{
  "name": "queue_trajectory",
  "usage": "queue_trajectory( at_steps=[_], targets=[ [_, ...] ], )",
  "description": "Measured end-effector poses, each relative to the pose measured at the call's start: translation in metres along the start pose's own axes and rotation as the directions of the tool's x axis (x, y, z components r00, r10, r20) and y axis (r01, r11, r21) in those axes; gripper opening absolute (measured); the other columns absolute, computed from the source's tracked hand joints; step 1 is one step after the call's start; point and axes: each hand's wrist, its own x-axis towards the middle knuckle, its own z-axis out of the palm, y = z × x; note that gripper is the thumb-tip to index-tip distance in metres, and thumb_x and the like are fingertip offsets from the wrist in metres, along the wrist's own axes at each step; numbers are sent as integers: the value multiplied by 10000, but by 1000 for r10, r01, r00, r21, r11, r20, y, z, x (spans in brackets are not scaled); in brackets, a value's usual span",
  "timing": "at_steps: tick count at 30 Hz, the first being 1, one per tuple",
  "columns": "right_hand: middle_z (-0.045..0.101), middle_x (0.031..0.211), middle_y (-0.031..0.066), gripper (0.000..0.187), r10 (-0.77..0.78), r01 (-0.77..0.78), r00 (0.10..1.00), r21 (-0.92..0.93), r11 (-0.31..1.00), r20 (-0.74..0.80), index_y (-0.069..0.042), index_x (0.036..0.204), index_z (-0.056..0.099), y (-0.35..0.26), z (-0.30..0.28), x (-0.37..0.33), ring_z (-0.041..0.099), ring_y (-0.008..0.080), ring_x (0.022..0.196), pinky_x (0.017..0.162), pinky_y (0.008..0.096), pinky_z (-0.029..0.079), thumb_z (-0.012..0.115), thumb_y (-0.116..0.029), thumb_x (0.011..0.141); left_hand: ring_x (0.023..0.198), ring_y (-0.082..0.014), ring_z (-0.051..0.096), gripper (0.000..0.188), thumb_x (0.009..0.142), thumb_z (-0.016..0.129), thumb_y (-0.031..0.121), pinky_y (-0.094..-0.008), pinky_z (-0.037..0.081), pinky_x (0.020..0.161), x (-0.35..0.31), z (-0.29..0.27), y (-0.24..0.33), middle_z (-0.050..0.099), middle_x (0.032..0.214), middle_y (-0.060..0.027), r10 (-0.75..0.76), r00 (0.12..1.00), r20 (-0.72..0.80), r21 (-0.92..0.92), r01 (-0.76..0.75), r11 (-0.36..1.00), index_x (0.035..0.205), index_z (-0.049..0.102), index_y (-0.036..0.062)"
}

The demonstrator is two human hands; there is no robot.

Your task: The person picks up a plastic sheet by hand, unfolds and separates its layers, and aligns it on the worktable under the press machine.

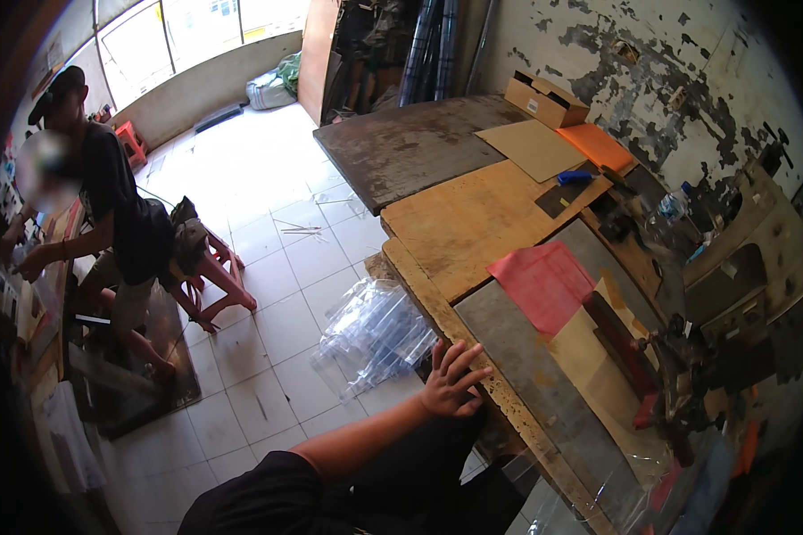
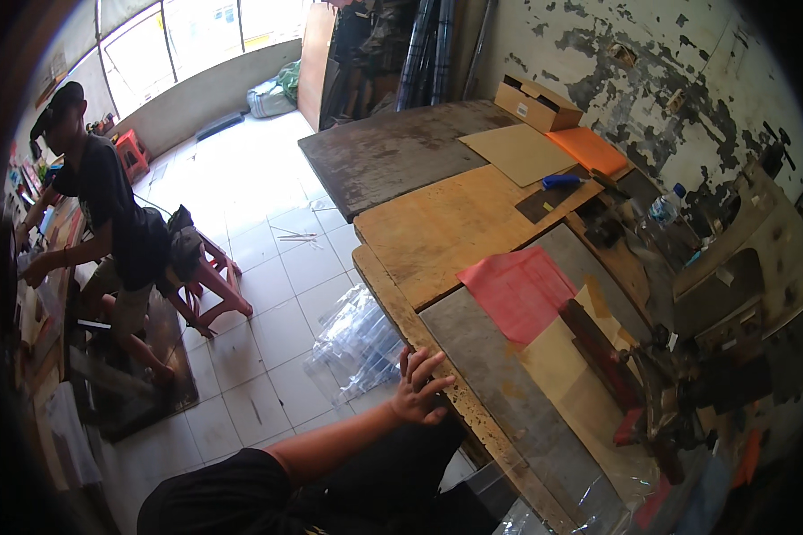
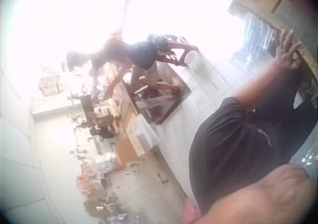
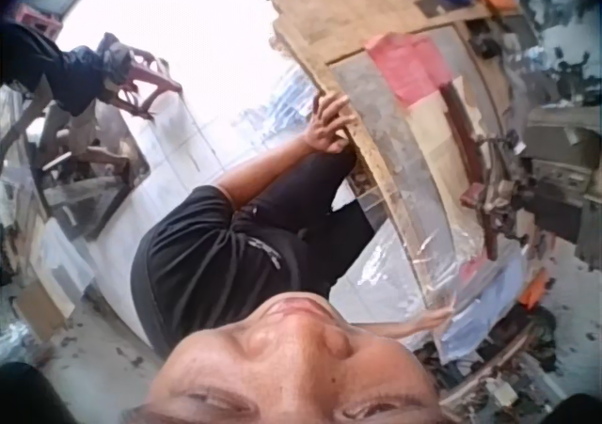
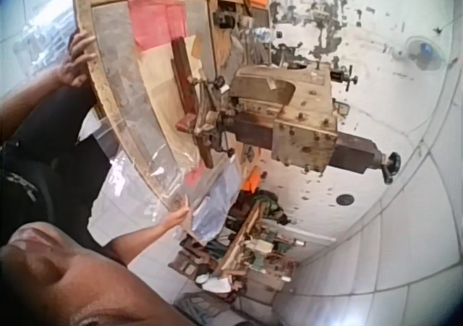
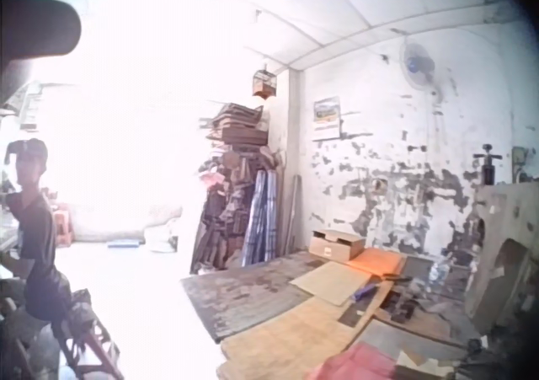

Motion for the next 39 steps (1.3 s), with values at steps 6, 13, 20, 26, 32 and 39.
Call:
queue_trajectory(
  at_steps=[6,13,20,26,32,39],
  targets=[
    [507,1549,210,717,218,-254,949,140,957,229,17,1509,520,-64,27,24,579,375,1296,1108,555,428,475,-564,1091,1559,-393,330,630,903,607,447,-582,68,1301,8,-14,5,453,1639,-175,-20,998,64,-14,21,1000,1472,633,180],
    [662,1392,202,539,259,-268,953,43,962,157,48,1412,630,-139,71,31,643,321,1233,1068,447,485,536,-393,1117,1568,-375,326,645,919,574,450,-573,65,1305,13,-24,10,435,1659,-151,-63,989,130,-55,71,996,1506,608,185],
    [647,1459,180,566,254,-197,944,-254,947,213,30,1432,627,-117,69,65,610,282,1318,1125,382,440,591,-408,1075,1556,-415,319,614,986,504,513,-592,76,1291,17,-22,15,444,1634,-188,-59,982,179,-28,65,997,1469,625,154],
    [695,1369,183,551,180,-102,970,-395,913,166,53,1390,640,-111,68,72,637,286,1244,1069,387,471,580,-402,1085,1580,-387,299,651,926,573,449,-577,60,1306,20,-27,19,399,1676,-154,-94,981,167,-21,99,995,1517,574,178],
    [718,1219,167,493,3,22,977,-116,993,211,78,1351,647,-152,67,22,633,248,1086,983,371,498,636,-334,1080,1589,-387,271,616,990,510,513,-580,69,1302,22,-36,24,405,1662,-166,-149,972,179,-42,159,986,1504,581,181],
    [689,1040,116,476,-27,24,999,-129,991,-17,93,1361,616,-77,28,-30,627,240,904,821,375,519,648,-287,1077,1495,-377,411,678,1039,335,622,-583,134,1266,61,-54,63,542,1521,-158,-265,940,216,-16,275,961,1351,665,118]
  ],
)
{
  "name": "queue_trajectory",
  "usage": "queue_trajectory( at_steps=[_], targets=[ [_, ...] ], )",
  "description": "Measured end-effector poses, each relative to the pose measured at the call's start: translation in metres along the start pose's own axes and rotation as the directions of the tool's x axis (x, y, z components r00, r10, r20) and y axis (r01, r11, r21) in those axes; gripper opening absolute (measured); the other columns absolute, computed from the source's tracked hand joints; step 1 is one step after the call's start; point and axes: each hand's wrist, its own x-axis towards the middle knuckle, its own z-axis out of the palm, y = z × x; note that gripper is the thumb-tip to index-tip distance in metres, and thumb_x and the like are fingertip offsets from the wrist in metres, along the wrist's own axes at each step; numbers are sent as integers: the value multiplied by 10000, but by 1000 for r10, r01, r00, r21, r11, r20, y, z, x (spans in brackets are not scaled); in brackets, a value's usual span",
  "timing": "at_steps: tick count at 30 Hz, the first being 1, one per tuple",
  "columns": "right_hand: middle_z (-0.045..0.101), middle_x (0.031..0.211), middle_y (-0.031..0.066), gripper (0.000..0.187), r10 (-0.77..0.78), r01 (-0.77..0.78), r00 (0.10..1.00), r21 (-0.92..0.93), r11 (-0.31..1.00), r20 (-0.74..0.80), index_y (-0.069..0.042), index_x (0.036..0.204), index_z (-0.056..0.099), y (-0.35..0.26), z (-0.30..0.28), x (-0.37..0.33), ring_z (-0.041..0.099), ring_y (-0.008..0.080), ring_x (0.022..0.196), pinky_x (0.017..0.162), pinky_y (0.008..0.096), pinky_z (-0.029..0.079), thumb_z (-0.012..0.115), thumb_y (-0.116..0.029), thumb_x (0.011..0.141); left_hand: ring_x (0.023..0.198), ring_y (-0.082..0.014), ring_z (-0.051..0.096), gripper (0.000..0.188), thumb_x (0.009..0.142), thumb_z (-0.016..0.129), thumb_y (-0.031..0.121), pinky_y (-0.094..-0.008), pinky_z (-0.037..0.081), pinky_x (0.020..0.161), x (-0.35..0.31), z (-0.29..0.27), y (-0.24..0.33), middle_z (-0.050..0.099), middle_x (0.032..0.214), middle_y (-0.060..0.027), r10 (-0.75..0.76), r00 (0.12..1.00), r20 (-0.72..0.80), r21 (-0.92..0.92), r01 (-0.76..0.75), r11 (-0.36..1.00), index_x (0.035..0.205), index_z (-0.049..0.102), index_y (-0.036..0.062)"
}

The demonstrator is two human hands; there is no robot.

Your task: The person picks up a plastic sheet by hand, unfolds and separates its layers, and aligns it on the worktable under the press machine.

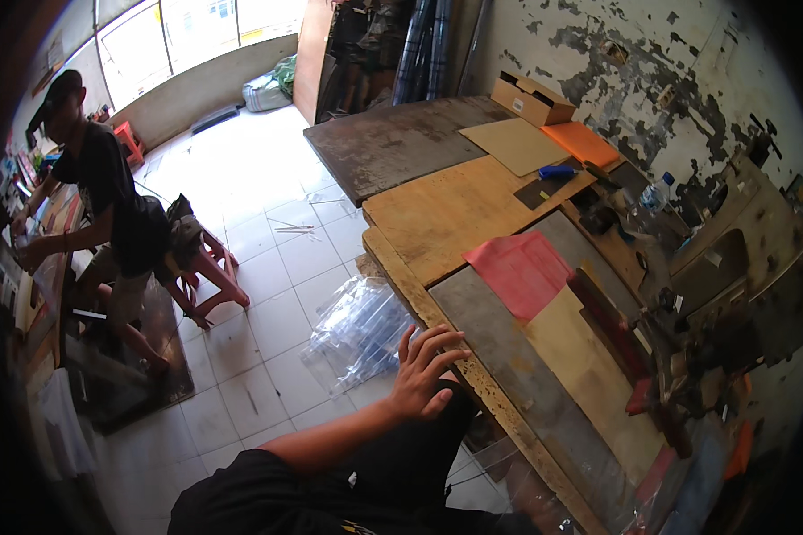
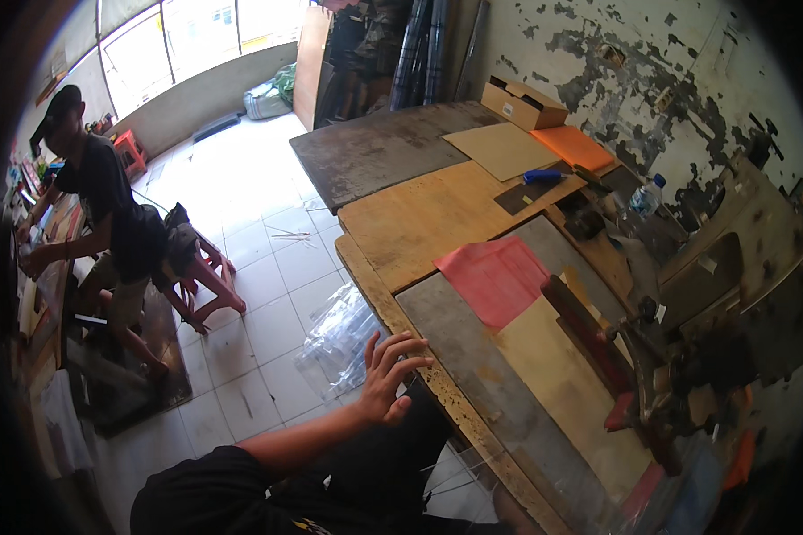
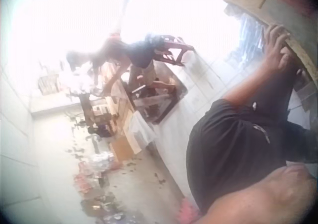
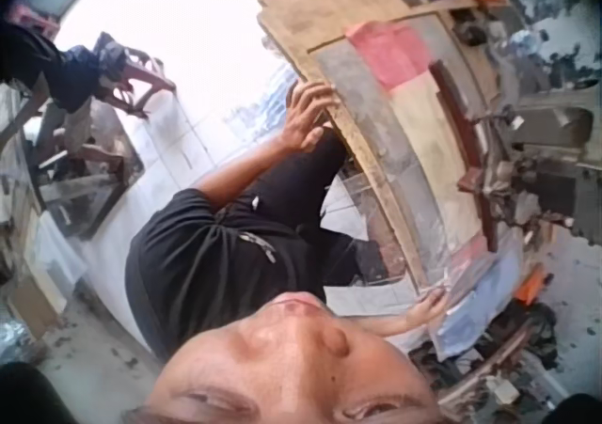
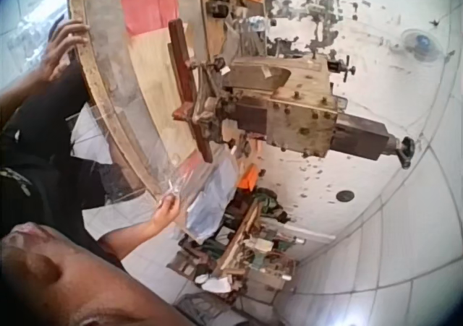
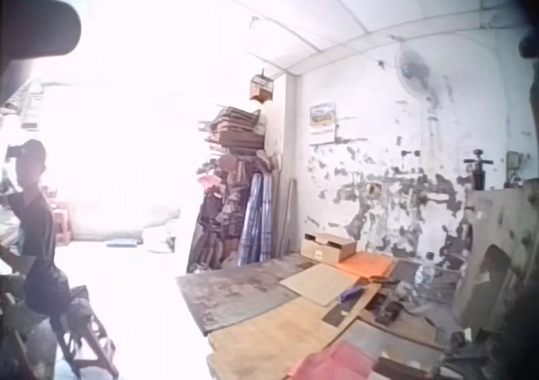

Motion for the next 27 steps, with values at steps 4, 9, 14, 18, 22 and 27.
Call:
queue_trajectory(
  at_steps=[4,9,14,18,22,27],
  targets=[
    [631,938,87,484,58,-127,973,312,942,222,60,1413,553,46,-1,-14,557,180,780,727,347,481,640,-280,1080,1442,-336,481,526,1034,491,516,-591,152,1268,27,3,40,579,1453,-132,44,986,161,-64,-34,997,1338,656,120],
    [618,927,89,515,-9,-60,988,429,901,157,49,1383,563,33,12,-15,528,172,773,710,338,467,626,-365,1084,1423,-356,485,486,972,681,339,-608,220,1261,65,39,91,559,1441,-159,183,872,455,-198,-101,975,1393,604,109],
    [577,1358,179,800,-66,-39,970,415,909,235,14,1540,471,100,1,11,554,258,1240,1059,459,463,531,-613,1048,1433,-376,473,555,952,726,317,-572,282,1240,75,51,105,518,1498,-185,257,842,475,-406,-49,913,1448,581,115],
    [663,1239,130,1087,2,-177,939,477,861,344,69,1571,418,-44,54,21,649,186,1061,911,329,549,744,-682,855,1382,-348,509,691,1014,592,527,-460,380,1158,71,8,99,514,1471,-229,-3,849,529,-605,380,700,1470,563,9],
    [651,1010,68,1146,-73,-133,938,545,828,340,115,1575,362,-55,76,18,632,143,907,763,265,534,762,-662,833,1217,-247,617,655,1051,566,495,-407,473,1051,65,-4,80,633,1313,-158,-95,841,532,-644,475,600,1443,567,-31],
    [654,1022,109,1112,-116,-107,939,596,796,324,114,1567,367,-57,85,22,649,155,885,749,273,537,799,-596,830,1117,-151,673,363,1073,636,136,-305,552,957,59,-5,74,704,1214,-100,-279,759,588,-569,633,525,1403,583,-7]
  ],
)
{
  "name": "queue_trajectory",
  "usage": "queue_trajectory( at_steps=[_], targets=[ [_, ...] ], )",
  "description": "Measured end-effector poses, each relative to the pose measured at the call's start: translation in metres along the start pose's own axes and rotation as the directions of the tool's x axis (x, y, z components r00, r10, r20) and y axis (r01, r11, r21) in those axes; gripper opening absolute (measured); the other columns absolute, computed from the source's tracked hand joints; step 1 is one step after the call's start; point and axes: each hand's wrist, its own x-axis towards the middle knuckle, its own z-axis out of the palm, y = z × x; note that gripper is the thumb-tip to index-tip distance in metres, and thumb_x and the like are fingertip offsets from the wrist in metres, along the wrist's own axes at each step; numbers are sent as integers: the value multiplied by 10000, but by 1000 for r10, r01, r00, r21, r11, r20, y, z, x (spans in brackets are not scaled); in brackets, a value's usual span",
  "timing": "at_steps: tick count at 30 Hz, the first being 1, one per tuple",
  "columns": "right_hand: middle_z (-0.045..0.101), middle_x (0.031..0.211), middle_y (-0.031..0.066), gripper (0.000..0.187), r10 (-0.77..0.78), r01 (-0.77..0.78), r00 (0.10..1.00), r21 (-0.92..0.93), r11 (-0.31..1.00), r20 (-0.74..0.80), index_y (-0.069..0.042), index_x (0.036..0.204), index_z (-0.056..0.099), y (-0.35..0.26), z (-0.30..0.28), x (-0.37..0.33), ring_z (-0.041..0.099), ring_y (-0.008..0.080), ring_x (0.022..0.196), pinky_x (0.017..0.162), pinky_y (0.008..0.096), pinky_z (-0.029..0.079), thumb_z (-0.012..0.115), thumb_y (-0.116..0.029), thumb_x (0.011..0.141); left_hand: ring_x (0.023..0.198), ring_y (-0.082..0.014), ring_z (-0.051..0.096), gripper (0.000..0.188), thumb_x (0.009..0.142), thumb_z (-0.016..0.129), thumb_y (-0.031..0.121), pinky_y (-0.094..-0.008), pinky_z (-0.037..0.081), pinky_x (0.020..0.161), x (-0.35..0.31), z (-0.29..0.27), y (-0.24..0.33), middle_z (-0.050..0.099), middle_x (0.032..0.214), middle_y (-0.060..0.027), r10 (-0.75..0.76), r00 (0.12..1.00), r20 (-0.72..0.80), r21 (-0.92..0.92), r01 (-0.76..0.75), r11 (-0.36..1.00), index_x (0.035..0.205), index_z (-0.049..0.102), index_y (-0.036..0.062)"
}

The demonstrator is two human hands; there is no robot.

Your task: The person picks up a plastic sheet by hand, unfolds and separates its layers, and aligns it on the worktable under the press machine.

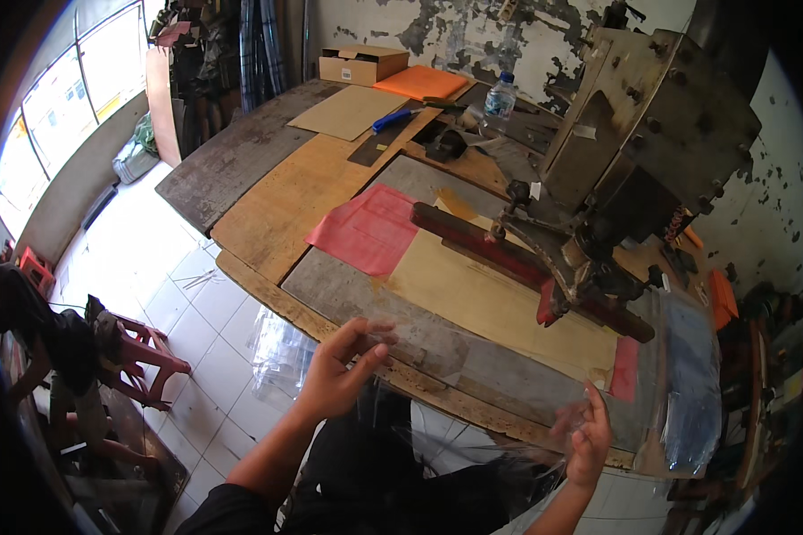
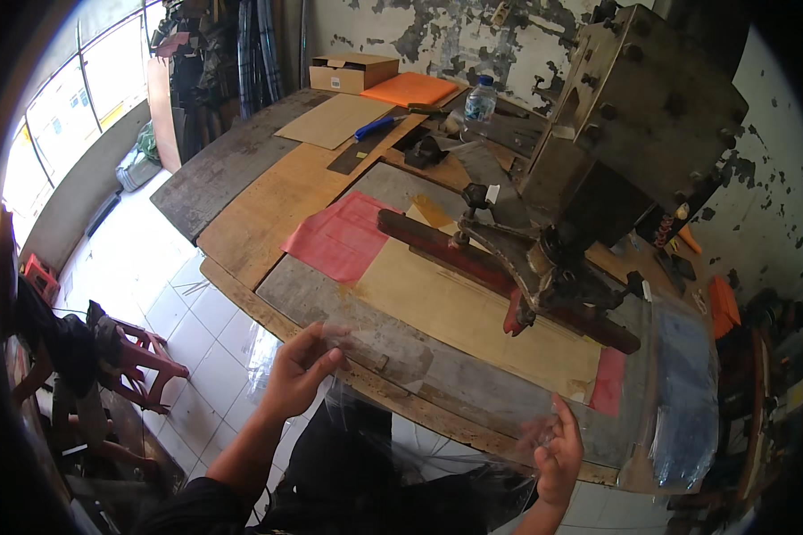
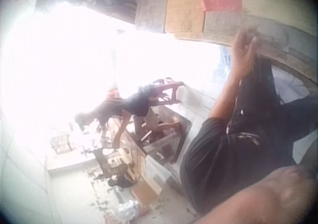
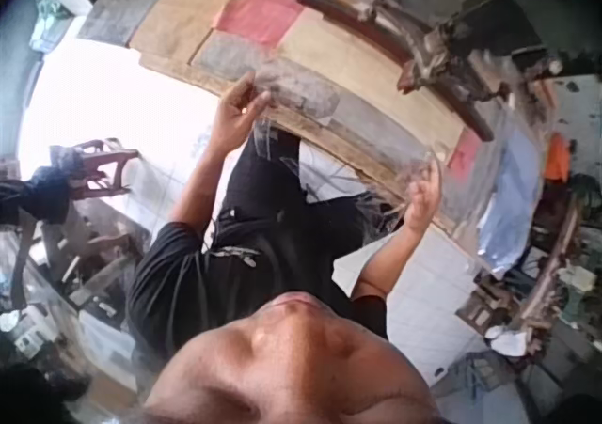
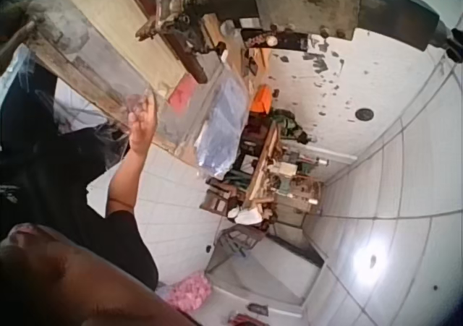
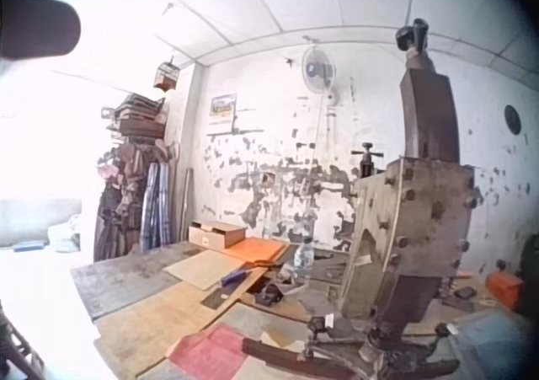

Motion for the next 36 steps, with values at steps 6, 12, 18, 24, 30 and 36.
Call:
queue_trajectory(
  at_steps=[6,12,18,24,30,36],
  targets=[
    [653,1088,140,1078,-32,32,999,89,996,-4,98,1558,394,8,0,7,653,165,877,725,281,542,824,-570,829,1029,-126,678,330,1065,641,91,-295,567,905,1,1,3,708,1198,-96,21,999,-38,-58,-23,998,1374,605,-20],
    [621,1184,115,1066,-37,35,999,112,993,8,92,1560,397,24,-7,6,642,188,1025,731,290,556,838,-544,826,1021,-126,675,342,1063,643,86,-296,564,910,4,1,0,708,1202,-96,46,999,-27,-68,-48,997,1385,598,-23],
    [613,1203,117,1040,-56,57,998,146,988,-9,87,1551,414,29,-5,7,632,194,1068,744,294,566,848,-518,824,998,-109,666,338,1090,617,157,-275,529,881,3,-1,0,711,1206,-82,62,997,-38,-84,-65,994,1384,614,-10],
    [610,1210,139,1029,-65,65,998,114,991,1,83,1544,420,29,-8,6,626,184,1040,751,297,574,825,-537,829,965,-90,650,348,1129,544,242,-260,499,836,5,-1,1,715,1208,-61,112,994,-22,-65,-113,992,1352,650,-2],
    [615,1204,147,1044,-72,75,997,109,991,-28,79,1550,412,27,-3,5,625,156,967,738,281,559,821,-548,823,1031,-127,654,292,1120,539,123,-292,525,905,4,1,7,713,1247,-90,158,987,-11,-26,-158,987,1349,642,-25],
    [632,1182,143,1059,-59,63,998,101,993,-34,73,1550,417,27,-4,3,625,137,881,730,250,532,838,-553,807,1017,-150,669,249,1105,558,82,-316,553,882,4,3,7,721,1202,-120,184,982,-33,9,-184,983,1312,648,-21]
  ],
)
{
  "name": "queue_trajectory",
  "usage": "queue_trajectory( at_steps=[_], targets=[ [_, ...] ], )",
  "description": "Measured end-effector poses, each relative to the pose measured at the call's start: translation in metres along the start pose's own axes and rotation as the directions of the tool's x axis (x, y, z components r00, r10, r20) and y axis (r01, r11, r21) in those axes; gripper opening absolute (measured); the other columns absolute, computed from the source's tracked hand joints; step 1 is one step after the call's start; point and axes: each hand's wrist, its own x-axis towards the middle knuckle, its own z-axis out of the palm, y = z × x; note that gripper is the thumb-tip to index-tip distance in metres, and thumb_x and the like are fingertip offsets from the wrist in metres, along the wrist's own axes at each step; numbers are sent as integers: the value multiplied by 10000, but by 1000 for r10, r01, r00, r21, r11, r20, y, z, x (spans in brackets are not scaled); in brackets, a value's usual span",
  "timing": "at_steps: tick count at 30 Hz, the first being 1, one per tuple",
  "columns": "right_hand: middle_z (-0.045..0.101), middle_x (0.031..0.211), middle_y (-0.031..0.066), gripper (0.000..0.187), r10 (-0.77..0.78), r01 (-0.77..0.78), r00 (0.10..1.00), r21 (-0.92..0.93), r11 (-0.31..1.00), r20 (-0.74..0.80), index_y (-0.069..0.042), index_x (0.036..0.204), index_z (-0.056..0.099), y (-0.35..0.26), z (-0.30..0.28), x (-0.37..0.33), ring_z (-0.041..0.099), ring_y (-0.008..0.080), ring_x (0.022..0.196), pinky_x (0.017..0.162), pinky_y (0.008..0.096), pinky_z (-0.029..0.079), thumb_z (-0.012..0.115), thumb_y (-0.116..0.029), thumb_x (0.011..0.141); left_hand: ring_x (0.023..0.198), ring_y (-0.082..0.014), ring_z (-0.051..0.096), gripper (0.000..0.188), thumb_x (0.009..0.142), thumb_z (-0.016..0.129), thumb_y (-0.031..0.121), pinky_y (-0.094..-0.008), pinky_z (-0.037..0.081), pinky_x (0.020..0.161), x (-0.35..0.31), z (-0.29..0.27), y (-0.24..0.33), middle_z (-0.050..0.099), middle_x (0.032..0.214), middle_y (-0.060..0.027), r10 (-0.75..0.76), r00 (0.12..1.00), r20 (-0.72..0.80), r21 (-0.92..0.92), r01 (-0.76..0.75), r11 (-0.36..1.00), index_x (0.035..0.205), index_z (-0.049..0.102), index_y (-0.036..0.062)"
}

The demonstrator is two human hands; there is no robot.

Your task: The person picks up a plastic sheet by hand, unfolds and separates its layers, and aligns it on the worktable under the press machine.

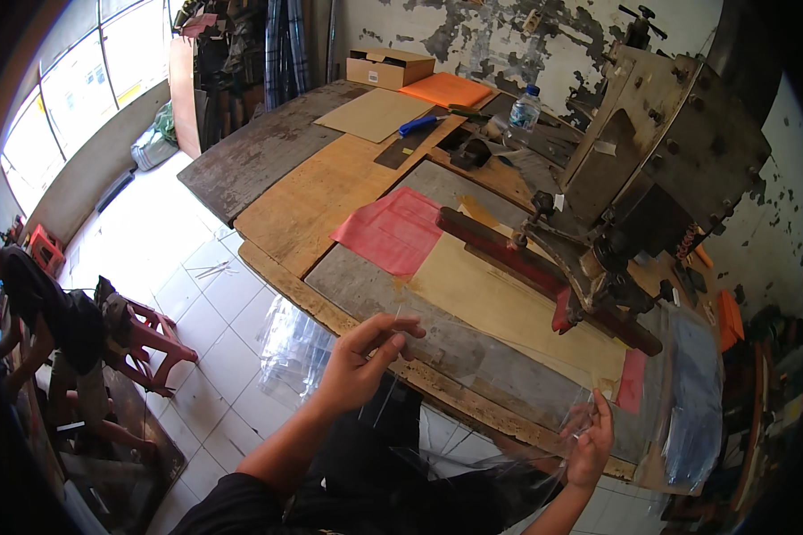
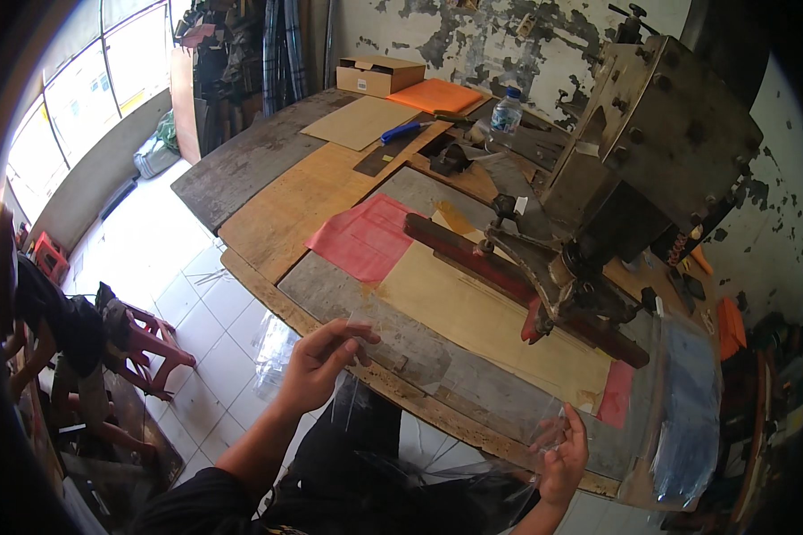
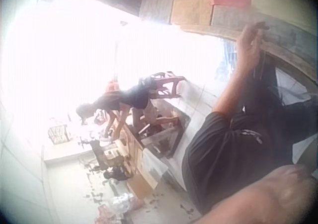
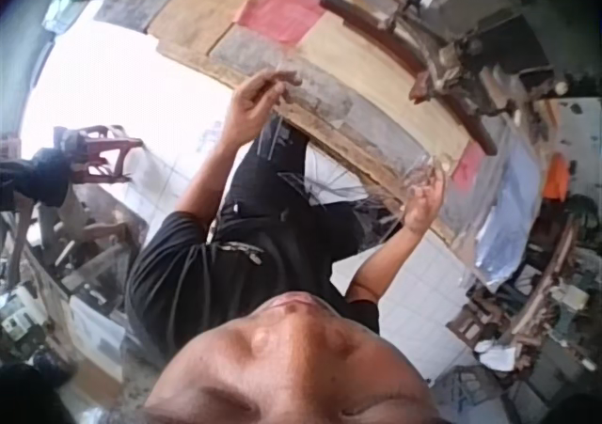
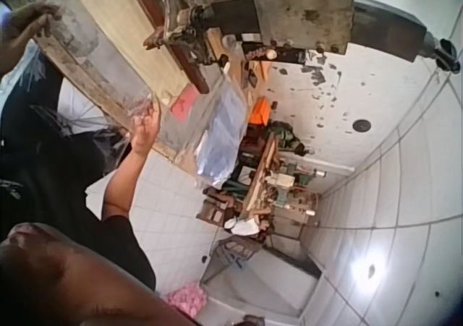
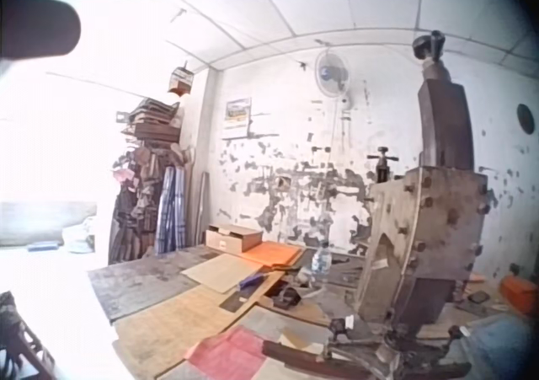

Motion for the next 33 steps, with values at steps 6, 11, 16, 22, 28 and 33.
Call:
queue_trajectory(
  at_steps=[6,11,16,22,28,33],
  targets=[
    [636,1175,142,1045,10,-10,1000,4,1000,4,73,1549,421,-3,2,0,627,134,864,738,250,528,840,-537,811,962,-154,697,287,1097,582,81,-310,565,871,-2,-1,-1,749,1165,-127,-37,999,-21,-17,36,999,1363,618,-19],
    [631,1176,146,1030,-1,1,1000,-10,1000,0,74,1545,427,-1,1,1,628,136,872,747,258,530,837,-529,816,965,-174,732,303,1090,599,89,-314,575,856,-3,-1,0,760,1179,-156,-2,1000,-9,39,3,999,1375,614,-12],
    [618,1178,128,992,-16,16,1000,23,1000,-24,75,1545,430,-1,3,0,624,144,921,791,261,524,824,-482,825,997,-186,749,332,1081,607,85,-303,571,847,-3,-2,1,753,1225,-169,-20,1000,-18,-71,19,997,1399,591,-8],
    [599,1214,127,991,9,-6,997,33,999,-75,62,1567,413,8,-3,0,594,122,872,747,245,518,805,-449,814,976,-219,761,427,1073,620,106,-304,567,829,-2,-2,2,747,1234,-190,-12,998,-54,-140,4,990,1461,474,8],
    [604,1222,126,971,13,-11,998,43,999,-62,59,1563,423,9,-4,-1,587,121,853,753,244,511,803,-438,821,956,-214,760,459,1075,621,122,-303,565,819,-1,-4,6,750,1223,-186,-19,998,-65,-84,13,996,1490,463,7],
    [611,1218,125,984,5,-4,997,10,1000,-71,60,1557,433,10,-5,0,586,123,845,751,244,499,805,-473,819,945,-179,748,391,1114,564,167,-291,561,818,1,-5,5,757,1221,-167,-45,996,-80,-121,35,992,1464,536,-3]
  ],
)
